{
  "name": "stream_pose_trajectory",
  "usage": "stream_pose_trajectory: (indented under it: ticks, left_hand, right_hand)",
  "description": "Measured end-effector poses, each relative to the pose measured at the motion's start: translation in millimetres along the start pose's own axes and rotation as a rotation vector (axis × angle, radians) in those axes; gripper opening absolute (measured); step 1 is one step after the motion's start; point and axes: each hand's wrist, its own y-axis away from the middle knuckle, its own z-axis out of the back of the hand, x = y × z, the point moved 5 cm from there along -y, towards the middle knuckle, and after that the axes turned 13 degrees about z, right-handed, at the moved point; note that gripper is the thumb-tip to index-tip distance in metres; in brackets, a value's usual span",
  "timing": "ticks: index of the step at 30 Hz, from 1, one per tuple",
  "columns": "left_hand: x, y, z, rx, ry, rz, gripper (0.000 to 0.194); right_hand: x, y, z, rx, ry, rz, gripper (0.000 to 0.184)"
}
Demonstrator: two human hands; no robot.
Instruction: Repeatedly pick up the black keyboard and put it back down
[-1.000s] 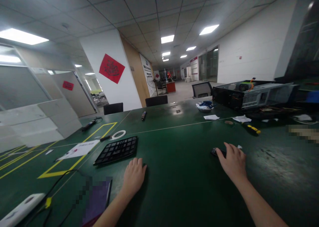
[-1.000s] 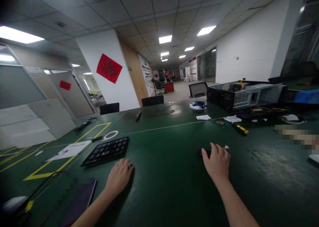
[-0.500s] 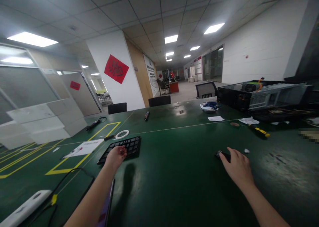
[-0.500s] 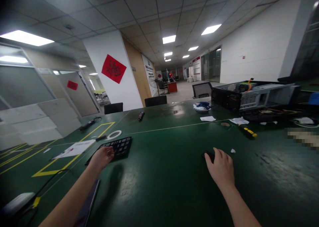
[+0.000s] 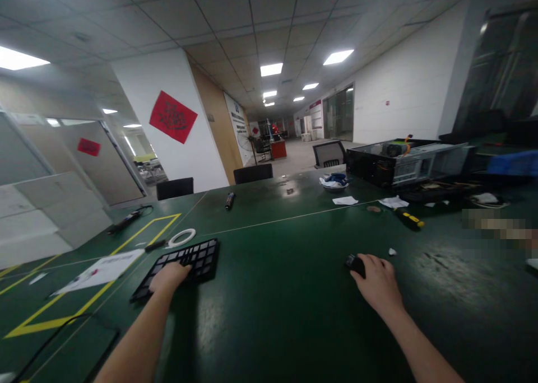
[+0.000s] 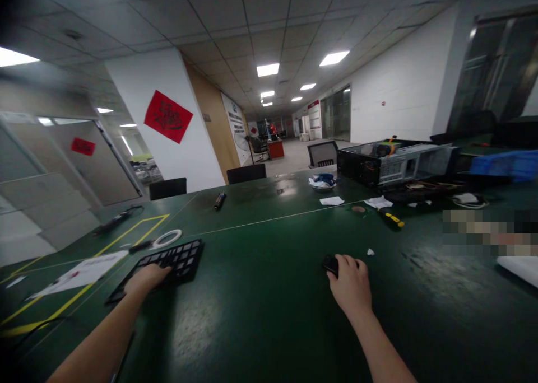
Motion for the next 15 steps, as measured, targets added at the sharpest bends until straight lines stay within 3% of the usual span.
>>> stream_pose_trajectory:
  ticks: [3, 5, 7, 12, 15]
  left_hand:
    - [-21, 29, -10.9, 0.009, -0.085, -0.066, 0.030]
    - [-45, 66, -19.8, -0.010, -0.058, -0.250, 0.034]
    - [-71, 118, -27.5, -0.034, 0.111, -0.489, 0.032]
    - [-114, 243, -54.4, 0.206, 0.468, -0.894, 0.031]
    - [-123, 280, -67.2, 0.277, 0.478, -0.995, 0.033]
  right_hand:
    - [10, 0, 2, 0.011, -0.150, 0.000, 0.050]
    - [20, 0, 3, 0.014, -0.279, 0.028, 0.049]
    - [31, 0, 3, 0.027, -0.423, 0.071, 0.047]
    - [65, 9, -10, 0.098, -0.887, 0.268, 0.048]
    - [70, 15, -29, 0.136, -1.225, 0.155, 0.046]
